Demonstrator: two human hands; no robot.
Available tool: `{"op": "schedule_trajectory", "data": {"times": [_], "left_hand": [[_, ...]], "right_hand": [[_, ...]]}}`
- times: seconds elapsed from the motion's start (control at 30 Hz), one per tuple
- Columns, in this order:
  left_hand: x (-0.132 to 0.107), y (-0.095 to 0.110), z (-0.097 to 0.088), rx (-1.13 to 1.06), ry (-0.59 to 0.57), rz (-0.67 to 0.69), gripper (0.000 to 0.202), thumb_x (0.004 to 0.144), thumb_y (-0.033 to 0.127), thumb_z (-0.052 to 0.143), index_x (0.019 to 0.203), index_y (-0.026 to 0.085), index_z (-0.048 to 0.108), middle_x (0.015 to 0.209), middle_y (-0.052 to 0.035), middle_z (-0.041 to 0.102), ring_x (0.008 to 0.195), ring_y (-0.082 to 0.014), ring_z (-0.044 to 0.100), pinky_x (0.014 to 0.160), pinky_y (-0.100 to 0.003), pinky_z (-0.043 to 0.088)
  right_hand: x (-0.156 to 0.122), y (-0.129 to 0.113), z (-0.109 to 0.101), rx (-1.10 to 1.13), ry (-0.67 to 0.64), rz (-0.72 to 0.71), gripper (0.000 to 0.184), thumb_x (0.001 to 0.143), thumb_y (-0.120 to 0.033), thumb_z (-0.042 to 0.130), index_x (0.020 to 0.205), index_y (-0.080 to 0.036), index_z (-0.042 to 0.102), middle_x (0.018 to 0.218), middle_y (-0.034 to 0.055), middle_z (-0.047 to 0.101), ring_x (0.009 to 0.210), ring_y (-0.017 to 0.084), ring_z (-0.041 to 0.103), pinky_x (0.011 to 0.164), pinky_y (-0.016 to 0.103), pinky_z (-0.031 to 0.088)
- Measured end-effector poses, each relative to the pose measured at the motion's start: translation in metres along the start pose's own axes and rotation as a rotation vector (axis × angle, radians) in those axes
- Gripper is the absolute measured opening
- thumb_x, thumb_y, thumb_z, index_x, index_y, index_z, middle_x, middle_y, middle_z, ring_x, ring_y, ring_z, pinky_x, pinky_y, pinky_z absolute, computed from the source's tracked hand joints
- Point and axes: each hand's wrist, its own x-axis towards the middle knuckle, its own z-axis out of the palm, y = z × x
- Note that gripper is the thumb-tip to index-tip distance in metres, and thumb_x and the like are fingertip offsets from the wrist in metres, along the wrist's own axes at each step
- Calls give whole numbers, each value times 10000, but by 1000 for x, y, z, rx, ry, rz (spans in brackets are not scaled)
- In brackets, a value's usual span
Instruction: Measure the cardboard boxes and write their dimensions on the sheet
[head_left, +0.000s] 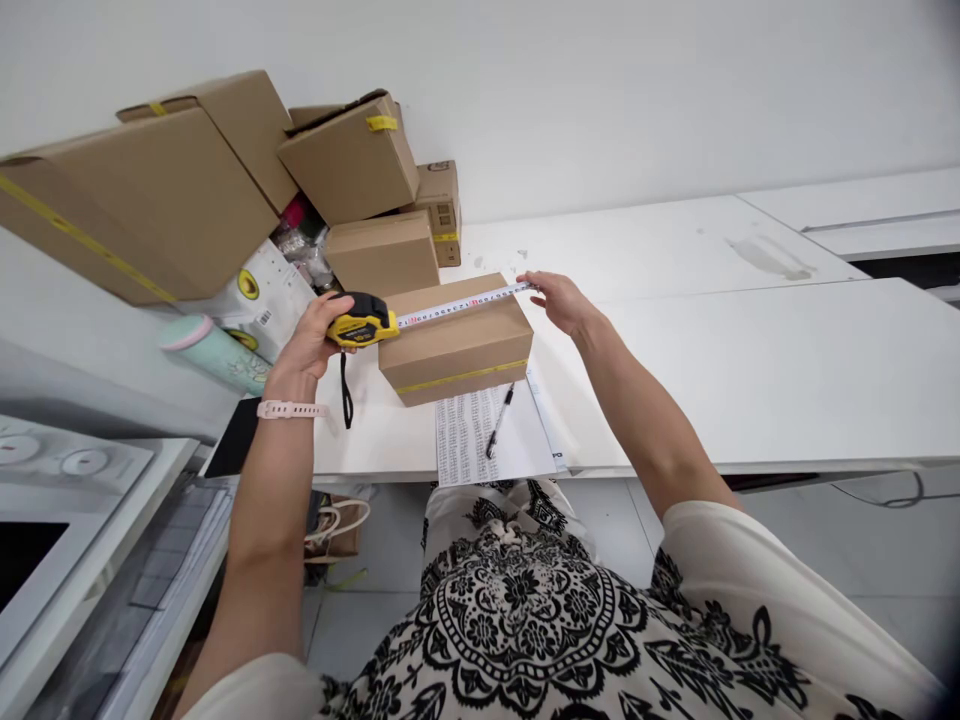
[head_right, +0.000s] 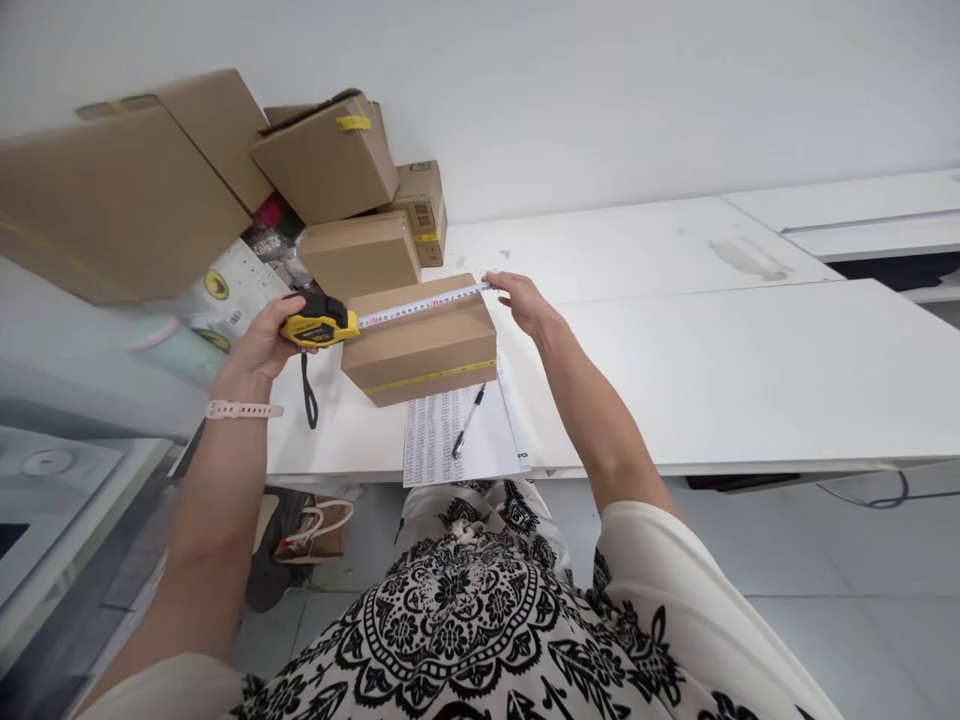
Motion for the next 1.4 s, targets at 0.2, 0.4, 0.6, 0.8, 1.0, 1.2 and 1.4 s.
{"op": "schedule_trajectory", "data": {"times": [0.2, 0.4, 0.6, 0.8, 1.0, 1.2, 1.4], "left_hand": [[17, -23, -25, 21, 72, -123, 437, 597, 486, 757, 868, 162, 648, 685, -10, 657, 554, -166, 604, 407, -226, 399], [25, -27, -26, 19, 94, -118, 460, 567, 498, 786, 851, 163, 649, 698, -9, 665, 557, -159, 613, 403, -214, 406], [24, -30, -26, 60, 87, -81, 504, 568, 529, 792, 872, 153, 653, 720, -21, 668, 574, -163, 614, 412, -214, 405], [19, -22, -35, 109, 24, -79, 475, 604, 516, 806, 887, 158, 673, 753, -29, 680, 608, -171, 624, 415, -216, 433], [16, -23, -58, 109, 63, -93, 481, 585, 517, 824, 849, 148, 665, 734, -26, 672, 586, -165, 622, 402, -211, 432], [9, -29, -72, 86, 81, -116, 485, 596, 530, 818, 863, 149, 681, 708, -33, 684, 550, -161, 614, 398, -211, 445], [7, -29, -71, 89, 74, -127, 481, 618, 532, 814, 876, 143, 695, 720, -42, 699, 569, -170, 633, 407, -220, 456]], "right_hand": [[10, 34, 2, -38, -31, 17, 378, 691, -545, 769, 868, -216, 709, 1149, 52, 702, 1195, 250, 538, 1054, 410, 360], [14, 44, 4, -9, -41, -71, 414, 663, -580, 803, 686, -206, 626, 1210, 61, 686, 1179, 259, 556, 1091, 430, 365], [11, 43, 2, -44, -50, -116, 472, 641, -614, 828, 679, -205, 595, 1265, 85, 659, 1127, 252, 582, 1071, 444, 403], [14, 43, 3, -83, -52, -119, 422, 613, -526, 876, 772, -201, 660, 1198, 90, 687, 1031, 227, 611, 1032, 461, 440], [15, 40, 8, -98, -72, -90, 407, 576, -479, 900, 759, -198, 669, 1160, 81, 701, 979, 212, 618, 1020, 477, 453], [10, 37, 10, -115, -54, -84, 388, 593, -486, 879, 753, -204, 665, 1174, 82, 700, 987, 220, 621, 985, 462, 473], [10, 39, 11, -114, -52, -90, 405, 587, -507, 884, 749, -205, 668, 1177, 84, 700, 993, 218, 622, 985, 453, 476]]}}
